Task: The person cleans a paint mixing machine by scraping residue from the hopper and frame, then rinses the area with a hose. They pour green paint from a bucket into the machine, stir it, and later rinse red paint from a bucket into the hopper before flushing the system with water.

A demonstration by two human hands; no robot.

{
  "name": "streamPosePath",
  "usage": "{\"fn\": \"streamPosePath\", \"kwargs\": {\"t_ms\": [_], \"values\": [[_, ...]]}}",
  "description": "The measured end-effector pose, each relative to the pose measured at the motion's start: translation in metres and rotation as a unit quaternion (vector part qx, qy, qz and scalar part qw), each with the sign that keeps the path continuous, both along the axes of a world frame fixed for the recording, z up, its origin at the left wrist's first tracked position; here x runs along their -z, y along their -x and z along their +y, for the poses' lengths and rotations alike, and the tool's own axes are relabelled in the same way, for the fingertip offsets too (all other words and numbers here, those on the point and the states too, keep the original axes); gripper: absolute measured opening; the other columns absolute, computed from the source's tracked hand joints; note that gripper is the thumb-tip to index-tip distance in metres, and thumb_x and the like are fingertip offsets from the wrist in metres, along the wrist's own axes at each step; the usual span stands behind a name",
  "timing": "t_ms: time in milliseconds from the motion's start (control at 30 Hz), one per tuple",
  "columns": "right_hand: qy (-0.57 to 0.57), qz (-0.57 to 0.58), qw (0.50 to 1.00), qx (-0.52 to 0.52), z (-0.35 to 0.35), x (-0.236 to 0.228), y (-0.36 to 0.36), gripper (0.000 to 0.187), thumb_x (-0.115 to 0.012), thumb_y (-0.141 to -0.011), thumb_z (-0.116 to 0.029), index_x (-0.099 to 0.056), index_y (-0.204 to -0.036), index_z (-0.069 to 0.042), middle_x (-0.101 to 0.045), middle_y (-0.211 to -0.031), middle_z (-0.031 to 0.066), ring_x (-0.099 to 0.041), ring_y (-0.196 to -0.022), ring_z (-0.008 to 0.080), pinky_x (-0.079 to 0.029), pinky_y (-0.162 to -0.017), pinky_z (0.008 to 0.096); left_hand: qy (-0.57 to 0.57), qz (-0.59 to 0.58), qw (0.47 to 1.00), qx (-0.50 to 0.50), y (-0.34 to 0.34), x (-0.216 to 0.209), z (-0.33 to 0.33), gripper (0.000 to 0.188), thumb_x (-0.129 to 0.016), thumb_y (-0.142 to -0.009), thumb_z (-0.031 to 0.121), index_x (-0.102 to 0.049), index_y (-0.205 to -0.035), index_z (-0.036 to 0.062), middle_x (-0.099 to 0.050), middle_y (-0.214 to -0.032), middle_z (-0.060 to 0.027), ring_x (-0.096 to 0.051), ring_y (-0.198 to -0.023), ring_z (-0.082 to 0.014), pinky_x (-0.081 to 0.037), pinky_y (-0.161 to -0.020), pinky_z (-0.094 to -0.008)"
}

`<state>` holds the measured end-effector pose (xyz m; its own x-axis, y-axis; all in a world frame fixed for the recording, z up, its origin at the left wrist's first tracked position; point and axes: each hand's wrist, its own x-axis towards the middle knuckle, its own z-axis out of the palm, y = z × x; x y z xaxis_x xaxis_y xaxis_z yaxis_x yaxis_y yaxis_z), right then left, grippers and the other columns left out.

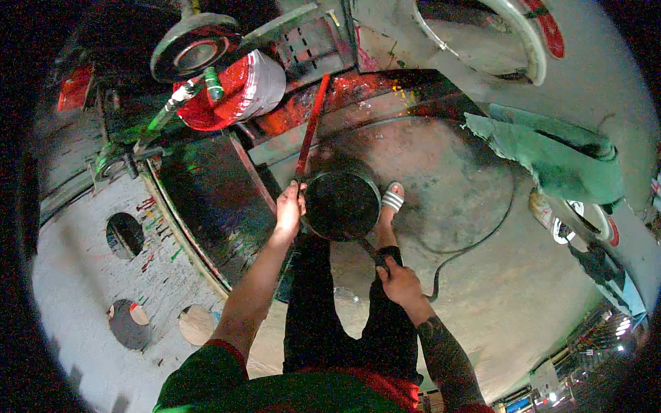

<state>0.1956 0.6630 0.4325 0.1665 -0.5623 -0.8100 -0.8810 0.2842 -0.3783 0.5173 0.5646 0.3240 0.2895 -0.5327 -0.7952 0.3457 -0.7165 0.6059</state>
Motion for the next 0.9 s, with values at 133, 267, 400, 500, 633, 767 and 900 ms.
{"fn": "streamPosePath", "kwargs": {"t_ms": [133, 267, 400, 500, 633, 767, 900], "values": [[0.007, -0.019, 0.999, 0.031, -0.006, 0.002, -0.004, 0.041, -0.056, -0.101, -0.037, -0.056, -0.133, -0.011, -0.066, -0.072, 0.0241, -0.066, -0.073, 0.0489, -0.052, -0.065, 0.0573, -0.030, -0.033, 0.999, 0.010, 0.002, 0.061, -0.021, 0.045, -0.051, -0.107, 0.042, -0.067, -0.104, 0.0005, -0.045, -0.062, 0.0051, -0.039, -0.051, -0.0061, -0.031, -0.046, -0.0253], [0.012, -0.009, 0.999, 0.053, -0.015, 0.002, -0.007, 0.037, -0.055, -0.102, -0.034, -0.057, -0.130, -0.011, -0.065, -0.072, 0.0235, -0.065, -0.071, 0.0482, -0.051, -0.062, 0.0553, 0.016, -0.087, 0.996, 0.011, 0.031, 0.154, -0.067, 0.042, -0.052, -0.105, 0.039, -0.065, -0.108, -0.0005, -0.054, -0.069, 0.0006, -0.047, -0.057, -0.0086, -0.038, -0.050, -0.0285], [0.067, -0.046, 0.992, 0.097, -0.032, 0.001, -0.007, 0.037, -0.056, -0.102, -0.029, -0.056, -0.134, -0.011, -0.063, -0.069, 0.0211, -0.065, -0.066, 0.0436, -0.050, -0.058, 0.0502, 0.094, -0.172, 0.978, 0.076, 0.058, 0.252, -0.137, 0.041, -0.050, -0.104, 0.044, -0.063, -0.110, 0.0062, -0.055, -0.073, -0.0018, -0.049, -0.057, -0.0139, -0.040, -0.050, -0.0330], [0.091, -0.058, 0.983, 0.151, -0.050, 0.004, -0.010, 0.038, -0.056, -0.102, -0.024, -0.054, -0.137, -0.009, -0.061, -0.068, 0.0186, -0.065, -0.061, 0.0390, -0.050, -0.057, 0.0455, -0.048, -0.059, 0.985, 0.156, 0.060, 0.297, -0.169, 0.042, -0.047, -0.105, 0.045, -0.061, -0.118, 0.0073, -0.058, -0.084, -0.0060, -0.056, -0.064, -0.0179, -0.047, -0.055, -0.0358], [0.102, -0.050, 0.978, 0.172, -0.084, 0.034, -0.019, 0.039, -0.056, -0.101, -0.019, -0.053, -0.138, -0.008, -0.064, -0.074, 0.0197, -0.065, -0.063, 0.0382, -0.051, -0.059, 0.0441, -0.079, 0.001, 0.981, 0.176, 0.059, 0.316, -0.170, 0.038, -0.049, -0.106, 0.037, -0.056, -0.120, 0.0025, -0.062, -0.083, -0.0080, -0.064, -0.064, -0.0184, -0.052, -0.051, -0.0325], [0.115, -0.051, 0.977, 0.171, -0.113, 0.073, -0.036, 0.039, -0.059, -0.100, -0.020, -0.054, -0.137, -0.009, -0.068, -0.079, 0.0247, -0.068, -0.071, 0.0448, -0.054, -0.063, 0.0506, -0.108, -0.043, 0.966, 0.233, 0.060, 0.318, -0.161, 0.039, -0.052, -0.105, 0.034, -0.057, -0.116, -0.0030, -0.069, -0.089, -0.0109, -0.072, -0.066, -0.0218, -0.058, -0.051, -0.0317], [0.111, -0.046, 0.979, 0.167, -0.122, 0.088, -0.042, 0.037, -0.059, -0.100, -0.020, -0.055, -0.136, -0.010, -0.065, -0.073, 0.0242, -0.066, -0.068, 0.0454, -0.051, -0.060, 0.0521, -0.081, -0.050, 0.951, 0.294, 0.057, 0.333, -0.161, 0.039, -0.053, -0.105, 0.033, -0.058, -0.113, -0.0052, -0.070, -0.091, -0.0143, -0.071, -0.063, -0.0228, -0.060, -0.053, -0.0326]]}}
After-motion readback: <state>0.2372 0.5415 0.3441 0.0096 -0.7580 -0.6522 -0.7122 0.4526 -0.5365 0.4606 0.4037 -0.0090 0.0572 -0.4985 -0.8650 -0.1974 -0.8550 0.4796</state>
